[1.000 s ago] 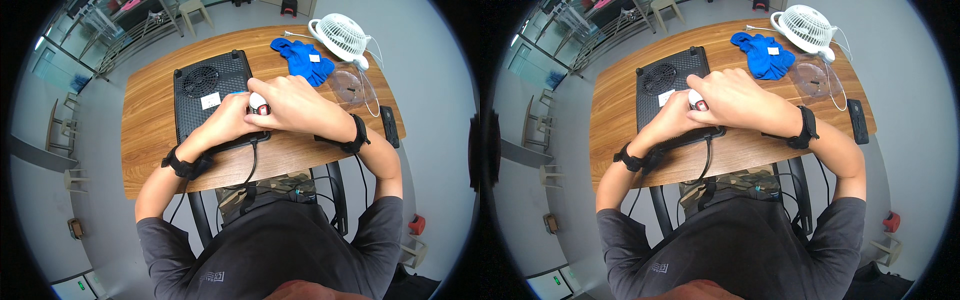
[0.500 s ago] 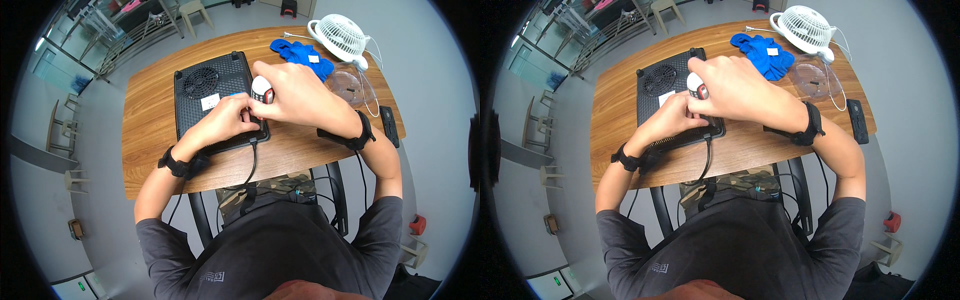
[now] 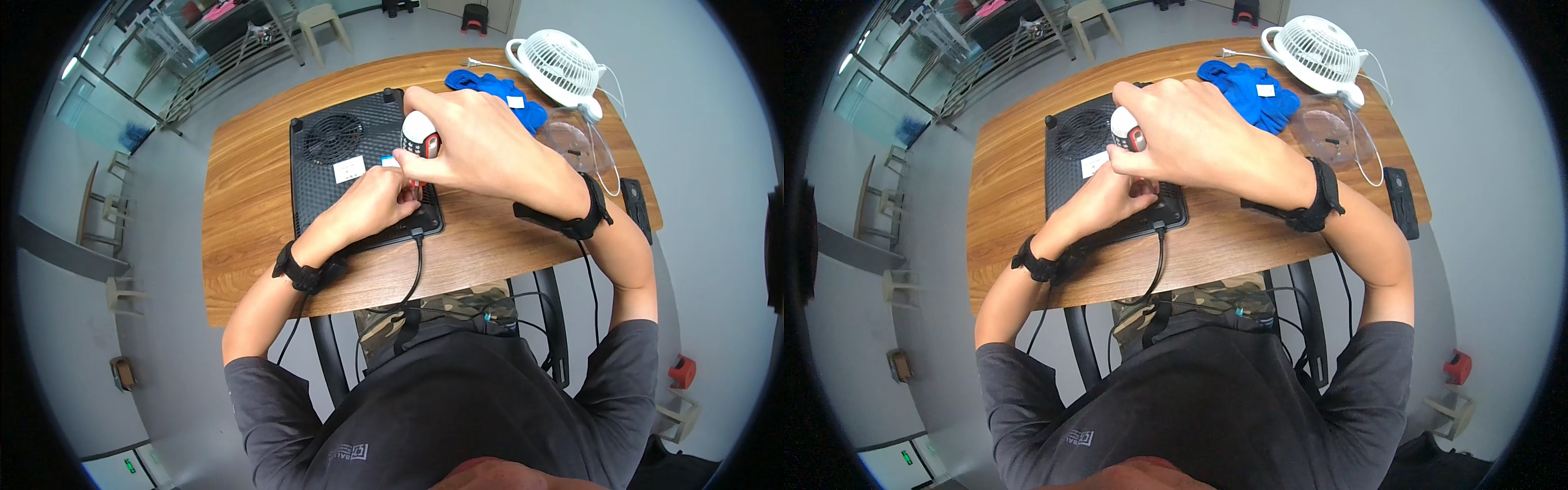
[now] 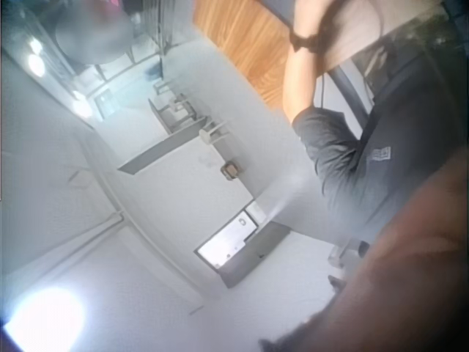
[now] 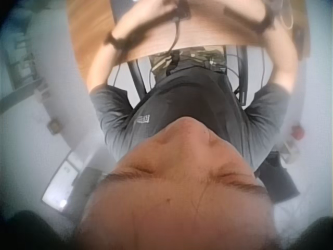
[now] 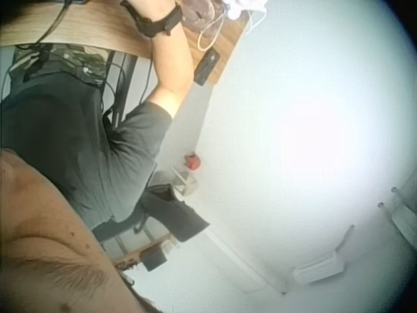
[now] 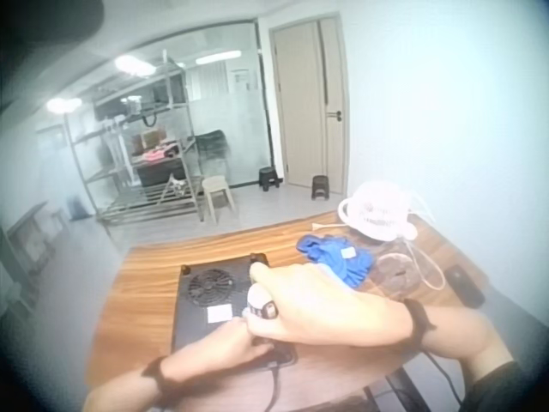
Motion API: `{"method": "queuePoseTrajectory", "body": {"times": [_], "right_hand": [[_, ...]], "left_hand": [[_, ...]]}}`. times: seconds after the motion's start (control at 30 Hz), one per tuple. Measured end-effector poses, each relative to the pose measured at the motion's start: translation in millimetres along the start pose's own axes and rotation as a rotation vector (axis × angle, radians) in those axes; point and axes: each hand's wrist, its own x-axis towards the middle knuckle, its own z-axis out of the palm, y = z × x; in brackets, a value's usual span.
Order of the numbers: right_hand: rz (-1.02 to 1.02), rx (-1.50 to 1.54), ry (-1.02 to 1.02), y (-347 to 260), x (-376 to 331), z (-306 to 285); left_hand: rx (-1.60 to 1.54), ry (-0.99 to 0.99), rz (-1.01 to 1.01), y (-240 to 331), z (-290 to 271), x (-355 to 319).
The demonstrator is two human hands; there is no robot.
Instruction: The person wipes the surface of a black induction cooktop with a blue cloth, then flips it over. Using a screwdriver, they remove screws from the bottom casing and open the device to expose the internal components.
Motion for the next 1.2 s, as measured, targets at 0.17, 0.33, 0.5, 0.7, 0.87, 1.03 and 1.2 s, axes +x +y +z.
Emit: {"method": "queuePoseTrajectory", "body": {"times": [0.17, 0.33, 0.5, 0.7, 0.87, 1.03, 1.2], "right_hand": [[-0.048, -0.010, 0.045, -19, 21, -7], [-0.158, 0.025, 0.059, -43, 46, 11], [-0.221, 0.154, -0.051, -73, 68, 44], [-0.347, 0.227, -0.124, -105, 91, 93], [-0.360, 0.261, -0.186, -120, 99, 121], [-0.344, 0.296, -0.243, -123, 102, 136], [-0.348, 0.262, -0.257, -123, 102, 147]], "left_hand": [[0.198, 0.138, 0.045, -5, -25, -16], [0.237, 0.206, -0.142, -17, -84, -55], [0.405, 0.084, -0.513, -103, -108, -122], [0.396, 0.073, -0.703, -164, -101, -192], [0.372, 0.138, -0.734, -181, -93, -213], [0.296, 0.158, -0.729, -180, -96, -220], [0.252, 0.172, -0.711, -175, -98, -224]]}}
